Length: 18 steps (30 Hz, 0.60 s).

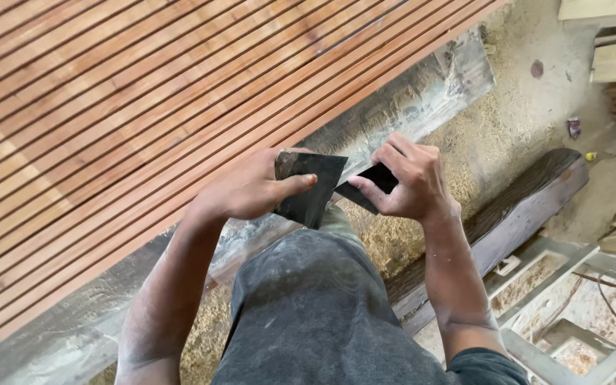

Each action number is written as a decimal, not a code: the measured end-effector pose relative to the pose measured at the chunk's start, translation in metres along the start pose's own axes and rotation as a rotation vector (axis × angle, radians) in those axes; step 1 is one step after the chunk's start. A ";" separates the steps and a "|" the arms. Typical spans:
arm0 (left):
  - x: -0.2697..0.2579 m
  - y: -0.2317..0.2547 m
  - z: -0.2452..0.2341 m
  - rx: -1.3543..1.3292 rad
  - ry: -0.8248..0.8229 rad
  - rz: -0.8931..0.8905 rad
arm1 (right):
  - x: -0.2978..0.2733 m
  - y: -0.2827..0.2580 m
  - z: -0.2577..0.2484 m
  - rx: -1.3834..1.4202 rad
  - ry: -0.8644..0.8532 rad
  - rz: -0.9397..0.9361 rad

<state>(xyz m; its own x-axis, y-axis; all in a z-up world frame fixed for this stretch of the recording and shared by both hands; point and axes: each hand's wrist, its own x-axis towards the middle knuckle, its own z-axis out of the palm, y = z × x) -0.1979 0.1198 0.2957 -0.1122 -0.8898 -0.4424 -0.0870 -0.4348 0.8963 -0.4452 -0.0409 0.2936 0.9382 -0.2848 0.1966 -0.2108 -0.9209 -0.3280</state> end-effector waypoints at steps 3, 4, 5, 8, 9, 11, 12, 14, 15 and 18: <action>0.003 -0.007 -0.001 -0.061 -0.010 0.058 | 0.001 -0.002 0.003 -0.003 -0.018 -0.001; 0.005 -0.007 -0.002 -0.092 -0.009 0.097 | 0.001 -0.002 0.004 -0.011 -0.015 -0.005; 0.007 -0.008 -0.003 -0.073 -0.005 0.050 | 0.002 -0.001 0.004 -0.013 -0.020 -0.016; 0.010 -0.010 -0.004 -0.024 0.006 -0.038 | 0.003 -0.002 0.007 -0.004 -0.029 -0.038; 0.011 -0.009 -0.005 -0.017 0.011 -0.031 | 0.005 -0.002 0.008 0.008 -0.033 -0.038; 0.013 -0.010 -0.009 0.003 0.030 -0.023 | 0.008 -0.002 0.010 0.019 -0.042 -0.041; 0.015 -0.010 -0.011 0.013 0.046 -0.022 | 0.010 -0.002 0.011 0.018 -0.049 -0.044; 0.019 -0.013 -0.014 -0.004 0.042 -0.008 | 0.012 -0.002 0.013 0.015 -0.067 -0.042; 0.021 -0.015 -0.015 -0.030 0.022 0.005 | 0.013 -0.002 0.014 0.013 -0.078 -0.036; 0.031 -0.029 -0.018 -0.111 -0.004 0.028 | 0.012 -0.002 0.020 0.006 -0.107 -0.033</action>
<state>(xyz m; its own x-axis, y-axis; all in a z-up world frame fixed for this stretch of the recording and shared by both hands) -0.1805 0.1025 0.2562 -0.1166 -0.9011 -0.4175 0.0266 -0.4231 0.9057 -0.4275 -0.0367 0.2780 0.9687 -0.2238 0.1075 -0.1779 -0.9276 -0.3286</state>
